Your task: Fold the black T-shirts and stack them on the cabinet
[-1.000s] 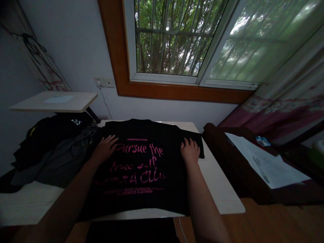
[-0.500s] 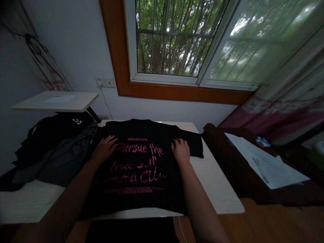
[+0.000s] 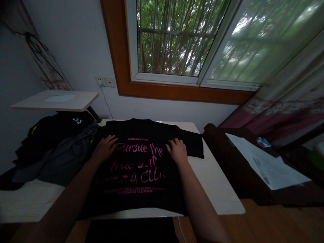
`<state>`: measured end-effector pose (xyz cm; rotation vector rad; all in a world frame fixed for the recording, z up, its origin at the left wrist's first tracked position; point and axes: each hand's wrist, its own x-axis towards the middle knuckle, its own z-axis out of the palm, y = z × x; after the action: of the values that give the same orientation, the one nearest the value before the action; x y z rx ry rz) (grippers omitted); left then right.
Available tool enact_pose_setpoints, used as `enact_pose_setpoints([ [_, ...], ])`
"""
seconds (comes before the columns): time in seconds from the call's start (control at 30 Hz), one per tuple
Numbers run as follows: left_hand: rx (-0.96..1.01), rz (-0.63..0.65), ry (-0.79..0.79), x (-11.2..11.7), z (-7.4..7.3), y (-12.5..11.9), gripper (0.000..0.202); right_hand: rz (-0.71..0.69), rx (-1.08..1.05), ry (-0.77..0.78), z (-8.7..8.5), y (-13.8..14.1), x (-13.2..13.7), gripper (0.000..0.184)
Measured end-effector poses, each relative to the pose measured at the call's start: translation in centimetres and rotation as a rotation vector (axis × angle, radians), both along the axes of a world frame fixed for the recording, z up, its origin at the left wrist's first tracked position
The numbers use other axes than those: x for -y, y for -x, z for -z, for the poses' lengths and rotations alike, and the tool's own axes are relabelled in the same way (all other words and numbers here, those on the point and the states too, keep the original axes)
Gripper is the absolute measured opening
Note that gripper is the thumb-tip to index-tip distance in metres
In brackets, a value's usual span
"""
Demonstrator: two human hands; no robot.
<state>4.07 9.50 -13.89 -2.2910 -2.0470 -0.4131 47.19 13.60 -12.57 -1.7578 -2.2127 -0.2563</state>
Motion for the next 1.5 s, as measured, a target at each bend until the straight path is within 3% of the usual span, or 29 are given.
enact_pose_setpoints([
  [0.43, 0.002, -0.003, 0.013, -0.1, 0.1, 0.0, 0.047, -0.035, 0.004, 0.032, -0.2, 0.4, 0.3, 0.040],
  [0.67, -0.014, -0.003, 0.046, -0.1, 0.1, 0.3, 0.051, -0.253, -0.007, 0.072, 0.4, 2.5, 0.7, 0.047],
  [0.83, -0.030, -0.072, 0.048, -0.2, 0.3, 1.0, 0.055, -0.348, 0.006, 0.154, 0.6, 3.6, 0.8, 0.055],
  [1.0, -0.036, -0.104, 0.044, -0.3, 0.4, 1.1, 0.057, -0.318, 0.023, 0.236, 0.9, 3.5, -0.5, 0.061],
  [1.3, -0.060, -0.109, 0.002, -0.5, 0.2, 0.5, 0.054, -0.177, 0.033, 0.288, 1.2, 4.5, -5.1, 0.066],
  [1.5, -0.070, -0.133, -0.073, -3.7, 0.4, -1.3, 0.051, -0.112, 0.040, 0.263, 1.1, 6.1, -7.3, 0.066],
])
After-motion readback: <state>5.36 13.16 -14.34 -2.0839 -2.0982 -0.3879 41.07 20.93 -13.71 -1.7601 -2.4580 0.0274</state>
